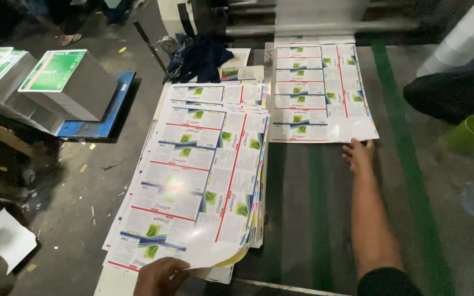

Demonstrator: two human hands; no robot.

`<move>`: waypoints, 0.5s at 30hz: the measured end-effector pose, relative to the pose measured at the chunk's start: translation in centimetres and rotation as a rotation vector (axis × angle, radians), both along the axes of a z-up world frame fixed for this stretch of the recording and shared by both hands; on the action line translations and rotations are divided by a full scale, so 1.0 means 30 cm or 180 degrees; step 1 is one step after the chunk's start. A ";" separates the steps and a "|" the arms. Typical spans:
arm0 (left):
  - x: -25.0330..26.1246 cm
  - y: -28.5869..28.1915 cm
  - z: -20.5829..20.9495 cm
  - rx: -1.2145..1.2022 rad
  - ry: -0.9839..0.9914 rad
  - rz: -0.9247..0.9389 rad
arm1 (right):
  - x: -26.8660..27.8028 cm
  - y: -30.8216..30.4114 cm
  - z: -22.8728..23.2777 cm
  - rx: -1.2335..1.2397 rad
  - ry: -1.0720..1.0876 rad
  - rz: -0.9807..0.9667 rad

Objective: The person repeatedly picks up printed sheets from a pile on a table and places them into a separate stack. The hands move quickly to separate and organize the papers, which feature a green and blue design.

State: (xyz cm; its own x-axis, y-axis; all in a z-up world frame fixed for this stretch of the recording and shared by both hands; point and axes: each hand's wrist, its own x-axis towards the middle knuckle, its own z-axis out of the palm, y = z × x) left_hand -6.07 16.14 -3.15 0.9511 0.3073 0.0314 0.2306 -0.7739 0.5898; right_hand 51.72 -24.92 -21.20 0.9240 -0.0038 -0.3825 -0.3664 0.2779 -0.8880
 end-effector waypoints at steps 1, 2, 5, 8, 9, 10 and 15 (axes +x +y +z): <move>0.012 0.003 0.027 -0.0375 0.0428 0.0198 | -0.089 -0.009 0.029 -0.0166 -0.0143 -0.0119; 0.024 0.004 0.053 -0.0755 0.0842 0.0401 | -0.173 -0.016 0.066 -0.0336 -0.0302 -0.0231; 0.036 0.047 0.053 -0.0938 0.0371 0.0143 | -0.452 -0.065 0.072 -0.0265 -0.0113 0.0108; 0.085 0.019 0.170 -0.1029 -0.0180 0.1023 | -0.762 -0.030 0.187 -0.0587 0.0020 0.0279; 0.105 -0.023 0.216 -0.1045 -0.0201 0.1009 | -0.837 -0.010 0.216 -0.0600 -0.0003 0.0266; 0.122 -0.062 0.266 -0.0602 -0.1136 0.0853 | -0.915 0.014 0.242 -0.0572 -0.0145 0.0304; 0.227 -0.305 0.324 0.0753 -0.2799 -0.0628 | -1.258 0.175 0.425 -0.0427 -0.0496 0.0592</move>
